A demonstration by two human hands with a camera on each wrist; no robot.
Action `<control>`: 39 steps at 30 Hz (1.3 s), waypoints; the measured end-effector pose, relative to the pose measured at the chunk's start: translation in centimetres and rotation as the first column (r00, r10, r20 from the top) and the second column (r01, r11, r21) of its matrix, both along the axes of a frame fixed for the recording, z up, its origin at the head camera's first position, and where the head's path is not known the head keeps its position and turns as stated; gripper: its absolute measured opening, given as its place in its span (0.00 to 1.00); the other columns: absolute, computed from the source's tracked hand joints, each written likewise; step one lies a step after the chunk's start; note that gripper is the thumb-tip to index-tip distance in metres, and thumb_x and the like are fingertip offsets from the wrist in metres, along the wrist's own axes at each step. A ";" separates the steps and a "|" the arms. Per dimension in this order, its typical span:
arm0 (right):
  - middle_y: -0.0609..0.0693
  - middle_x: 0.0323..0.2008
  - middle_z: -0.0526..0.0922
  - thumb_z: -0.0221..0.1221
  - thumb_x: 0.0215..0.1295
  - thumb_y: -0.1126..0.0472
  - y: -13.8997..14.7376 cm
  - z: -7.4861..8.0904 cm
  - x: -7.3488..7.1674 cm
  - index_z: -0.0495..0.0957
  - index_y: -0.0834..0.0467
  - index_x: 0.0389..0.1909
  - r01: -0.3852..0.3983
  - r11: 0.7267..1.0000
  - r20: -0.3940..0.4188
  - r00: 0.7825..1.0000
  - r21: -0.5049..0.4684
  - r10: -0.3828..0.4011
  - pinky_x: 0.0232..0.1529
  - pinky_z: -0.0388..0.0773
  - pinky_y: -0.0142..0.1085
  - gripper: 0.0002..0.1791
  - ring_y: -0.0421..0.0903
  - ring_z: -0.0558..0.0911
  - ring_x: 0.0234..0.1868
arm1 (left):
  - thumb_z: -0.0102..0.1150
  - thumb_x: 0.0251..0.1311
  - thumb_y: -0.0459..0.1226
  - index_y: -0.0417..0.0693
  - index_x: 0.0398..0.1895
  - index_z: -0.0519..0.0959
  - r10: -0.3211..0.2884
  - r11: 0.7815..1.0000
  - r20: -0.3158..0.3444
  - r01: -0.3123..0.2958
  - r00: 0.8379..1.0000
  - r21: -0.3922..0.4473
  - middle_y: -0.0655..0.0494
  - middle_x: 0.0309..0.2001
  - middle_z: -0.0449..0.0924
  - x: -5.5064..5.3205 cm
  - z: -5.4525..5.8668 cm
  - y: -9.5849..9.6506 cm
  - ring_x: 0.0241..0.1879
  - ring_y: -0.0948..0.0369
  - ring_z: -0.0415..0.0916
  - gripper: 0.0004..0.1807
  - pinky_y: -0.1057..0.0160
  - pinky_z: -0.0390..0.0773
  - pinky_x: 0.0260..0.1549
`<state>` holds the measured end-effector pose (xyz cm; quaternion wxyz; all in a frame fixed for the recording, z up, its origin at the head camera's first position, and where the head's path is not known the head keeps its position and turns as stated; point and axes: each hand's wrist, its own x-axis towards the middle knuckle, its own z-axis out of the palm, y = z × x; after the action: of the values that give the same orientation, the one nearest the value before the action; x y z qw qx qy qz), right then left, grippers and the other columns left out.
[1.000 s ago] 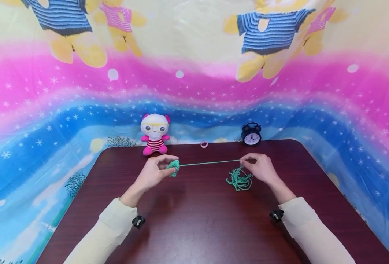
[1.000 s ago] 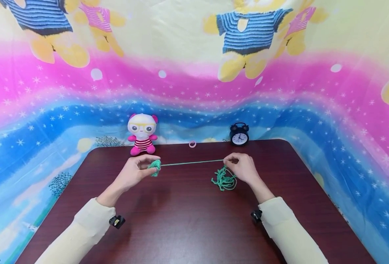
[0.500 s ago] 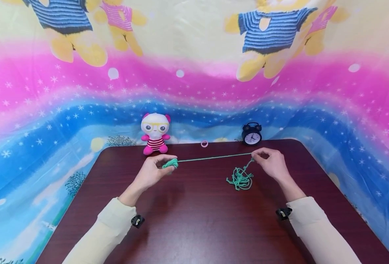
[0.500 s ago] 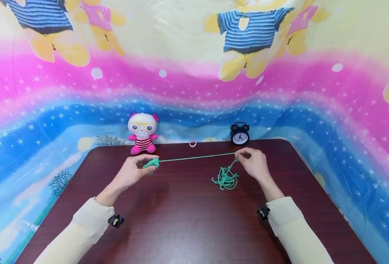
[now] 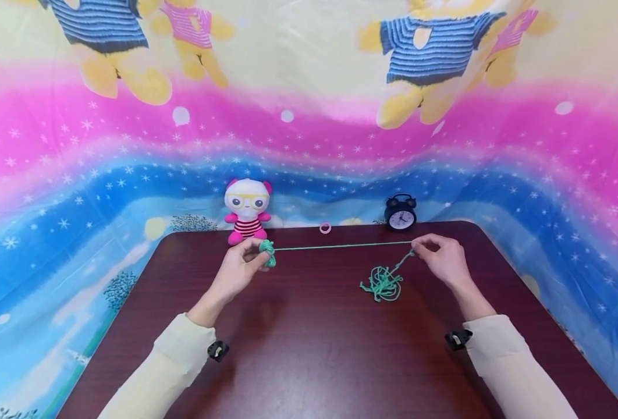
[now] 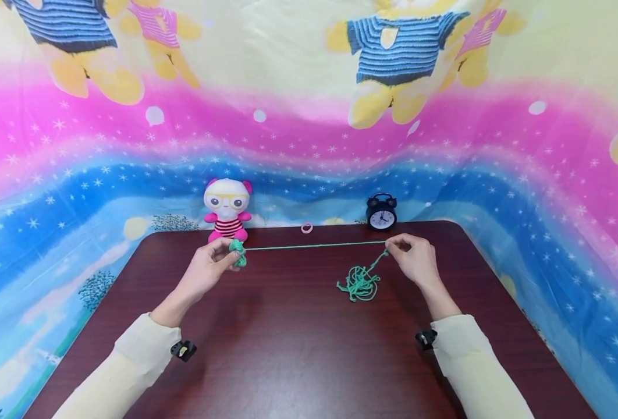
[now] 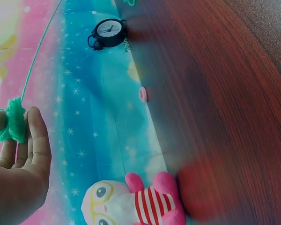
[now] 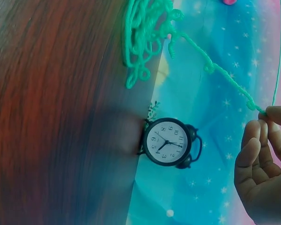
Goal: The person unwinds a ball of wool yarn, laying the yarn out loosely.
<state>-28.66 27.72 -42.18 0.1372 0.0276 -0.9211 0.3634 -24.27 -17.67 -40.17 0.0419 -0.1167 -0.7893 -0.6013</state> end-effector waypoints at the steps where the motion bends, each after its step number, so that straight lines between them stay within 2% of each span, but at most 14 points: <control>1: 0.56 0.39 0.89 0.58 0.71 0.43 0.1 0.0 0.0 0.85 0.51 0.47 0.006 1.000 0.000 1.000 -0.001 -0.006 0.27 0.74 0.37 0.18 0.46 0.81 0.31 | 0.60 0.67 0.33 0.37 0.51 0.75 0.008 1.000 0.005 -0.008 1.000 0.013 0.42 0.42 0.81 0.0 0.0 0.0 0.35 0.66 0.84 0.13 0.57 0.87 0.41; 8: 0.58 0.41 0.88 0.56 0.70 0.40 1.1 0.1 0.3 0.84 0.51 0.48 0.042 0.999 0.017 0.999 -0.010 -0.041 0.27 0.73 0.37 0.22 0.48 0.80 0.34 | 0.60 0.67 0.33 0.35 0.50 0.73 0.060 0.996 0.032 -0.062 0.998 0.058 0.39 0.44 0.82 -0.1 0.0 0.0 0.35 0.67 0.85 0.13 0.60 0.87 0.40; 15: 0.59 0.42 0.88 0.56 0.71 0.41 2.0 -0.1 0.6 0.85 0.54 0.49 0.067 0.998 0.018 0.998 -0.003 -0.067 0.26 0.73 0.37 0.22 0.49 0.81 0.35 | 0.60 0.67 0.35 0.35 0.46 0.75 0.215 0.974 0.013 -0.215 0.977 0.076 0.43 0.41 0.84 -0.4 0.1 0.0 0.29 0.68 0.83 0.11 0.61 0.87 0.34; 19: 0.59 0.41 0.88 0.56 0.71 0.42 2.4 -0.3 0.5 0.85 0.54 0.48 0.080 0.997 0.020 0.997 0.011 -0.080 0.27 0.73 0.36 0.21 0.46 0.81 0.34 | 0.61 0.66 0.34 0.36 0.43 0.75 0.247 0.965 0.006 -0.246 0.969 0.090 0.47 0.38 0.84 -0.4 0.2 0.1 0.29 0.69 0.83 0.10 0.60 0.87 0.34; 21: 0.59 0.40 0.88 0.56 0.71 0.42 2.5 -0.4 0.5 0.85 0.53 0.48 0.069 0.997 0.034 0.997 0.021 -0.069 0.27 0.73 0.37 0.21 0.46 0.81 0.33 | 0.62 0.64 0.32 0.36 0.44 0.74 0.231 0.969 0.007 -0.230 0.973 0.095 0.48 0.38 0.84 -0.4 0.3 0.1 0.30 0.70 0.83 0.10 0.61 0.86 0.34; 24: 0.58 0.39 0.88 0.55 0.72 0.42 2.7 -0.5 0.5 0.84 0.53 0.49 0.021 0.999 0.082 0.996 0.045 -0.025 0.28 0.73 0.37 0.21 0.47 0.82 0.34 | 0.62 0.63 0.29 0.35 0.48 0.74 0.175 0.980 0.006 -0.175 0.985 0.096 0.44 0.39 0.84 -0.3 0.3 0.2 0.31 0.70 0.83 0.12 0.64 0.85 0.33; 28: 0.58 0.40 0.87 0.55 0.73 0.45 2.7 -0.9 0.5 0.84 0.55 0.49 -0.072 0.996 0.162 0.985 0.058 0.062 0.29 0.74 0.37 0.19 0.52 0.84 0.38 | 0.62 0.65 0.33 0.36 0.52 0.77 0.110 0.993 0.009 -0.110 0.994 0.042 0.39 0.43 0.84 -0.1 0.3 0.2 0.33 0.68 0.82 0.14 0.65 0.84 0.34; 30: 0.57 0.39 0.87 0.56 0.73 0.47 2.7 -1.1 0.5 0.84 0.55 0.48 -0.104 0.993 0.198 0.976 0.061 0.090 0.30 0.74 0.38 0.18 0.53 0.84 0.39 | 0.62 0.66 0.35 0.37 0.51 0.78 0.090 0.996 0.004 -0.090 0.996 -0.001 0.40 0.43 0.83 -0.1 0.3 0.2 0.33 0.68 0.82 0.14 0.62 0.85 0.35; 34: 0.57 0.39 0.87 0.58 0.72 0.50 2.3 -1.4 0.5 0.85 0.55 0.47 -0.157 0.984 0.251 0.959 0.080 0.132 0.30 0.74 0.37 0.15 0.52 0.84 0.37 | 0.64 0.65 0.37 0.39 0.49 0.80 0.041 0.997 -0.007 -0.041 0.999 -0.061 0.43 0.41 0.84 -0.1 0.1 0.1 0.33 0.65 0.81 0.13 0.64 0.84 0.35; 37: 0.57 0.41 0.87 0.60 0.70 0.52 1.7 -1.4 0.6 0.85 0.56 0.47 -0.187 0.978 0.263 0.952 0.089 0.158 0.31 0.76 0.37 0.14 0.53 0.85 0.36 | 0.65 0.64 0.38 0.39 0.49 0.81 0.009 0.997 -0.003 -0.009 1.000 -0.080 0.44 0.40 0.85 -0.1 0.0 0.0 0.33 0.62 0.82 0.14 0.66 0.83 0.34; 39: 0.57 0.42 0.87 0.61 0.69 0.52 1.2 -1.5 0.6 0.84 0.56 0.48 -0.200 0.976 0.257 0.951 0.089 0.171 0.32 0.77 0.37 0.14 0.53 0.86 0.36 | 0.65 0.65 0.38 0.39 0.49 0.82 -0.002 0.996 0.007 0.003 1.000 -0.086 0.44 0.40 0.85 -0.1 0.0 0.1 0.34 0.61 0.82 0.14 0.63 0.84 0.36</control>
<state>-28.04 28.92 -43.66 -0.0155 0.0762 -0.9434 0.3223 -24.38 -17.60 -40.13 0.0334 -0.1174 -0.8144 -0.5674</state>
